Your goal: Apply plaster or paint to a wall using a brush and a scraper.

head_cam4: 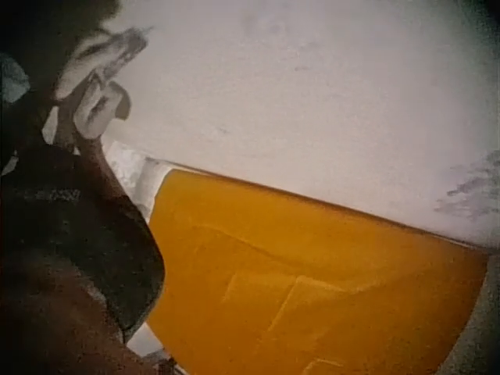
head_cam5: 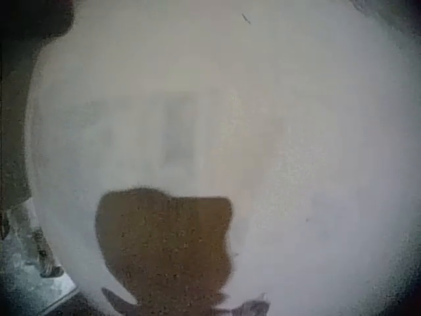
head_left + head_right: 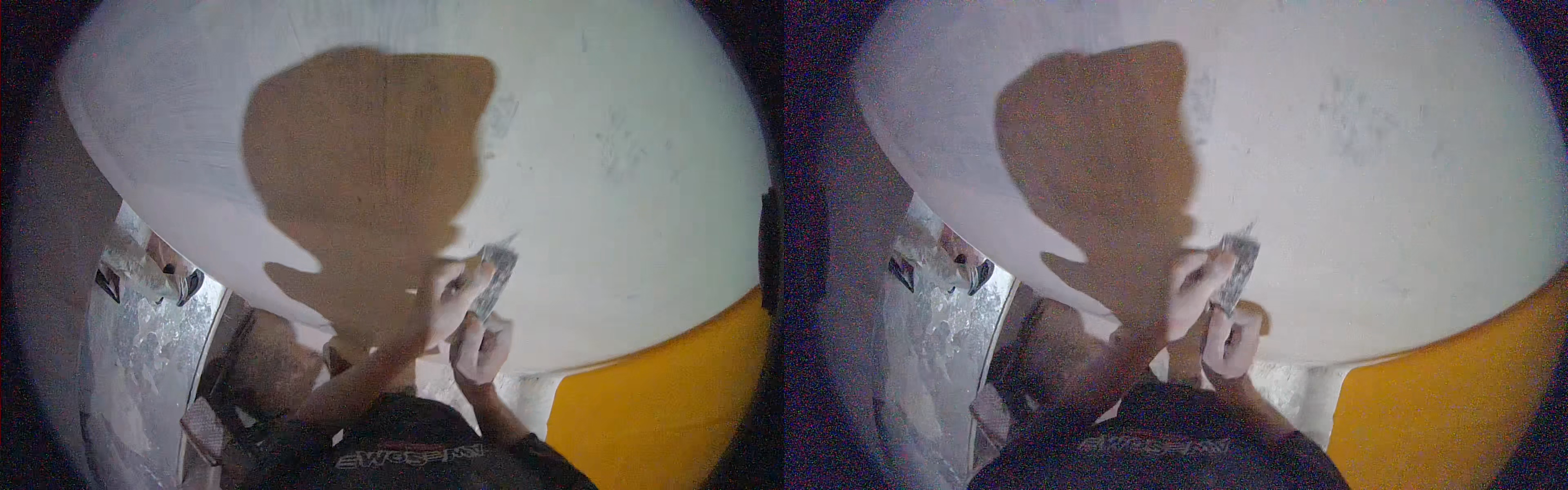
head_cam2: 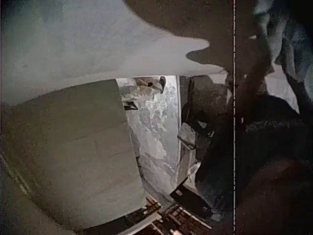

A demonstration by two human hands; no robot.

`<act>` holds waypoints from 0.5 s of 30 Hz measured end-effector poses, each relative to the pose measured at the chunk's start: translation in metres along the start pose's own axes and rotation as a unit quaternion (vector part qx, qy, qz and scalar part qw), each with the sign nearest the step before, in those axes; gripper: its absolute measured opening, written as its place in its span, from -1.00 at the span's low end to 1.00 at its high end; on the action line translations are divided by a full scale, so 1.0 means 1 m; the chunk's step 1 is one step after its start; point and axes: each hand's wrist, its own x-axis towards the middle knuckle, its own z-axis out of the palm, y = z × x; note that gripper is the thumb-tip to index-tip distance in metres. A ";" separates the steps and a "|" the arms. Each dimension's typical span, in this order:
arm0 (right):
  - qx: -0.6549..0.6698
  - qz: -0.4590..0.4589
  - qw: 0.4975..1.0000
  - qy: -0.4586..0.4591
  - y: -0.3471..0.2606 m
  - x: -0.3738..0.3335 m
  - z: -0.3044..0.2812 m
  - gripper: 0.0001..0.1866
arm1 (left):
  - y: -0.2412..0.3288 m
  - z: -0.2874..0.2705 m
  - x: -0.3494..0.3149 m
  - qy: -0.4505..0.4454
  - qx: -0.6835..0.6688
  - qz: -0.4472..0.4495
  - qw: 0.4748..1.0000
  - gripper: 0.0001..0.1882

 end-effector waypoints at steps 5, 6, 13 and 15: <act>0.031 0.095 0.995 -0.009 -0.023 0.007 -0.006 -0.92 | 0.032 -0.006 0.005 -0.083 0.029 -0.039 0.995 -0.65; 0.013 0.078 0.997 -0.014 -0.015 0.004 -0.007 -0.91 | 0.014 -0.004 0.003 -0.088 0.028 -0.035 0.995 -0.65; 0.026 0.089 0.995 -0.025 -0.019 0.014 -0.003 -0.89 | 0.050 -0.012 0.005 -0.090 0.086 -0.037 0.992 -0.52; 0.032 0.095 0.995 -0.016 -0.020 0.012 -0.002 -0.89 | 0.044 -0.008 -0.001 -0.083 0.073 -0.034 0.993 -0.54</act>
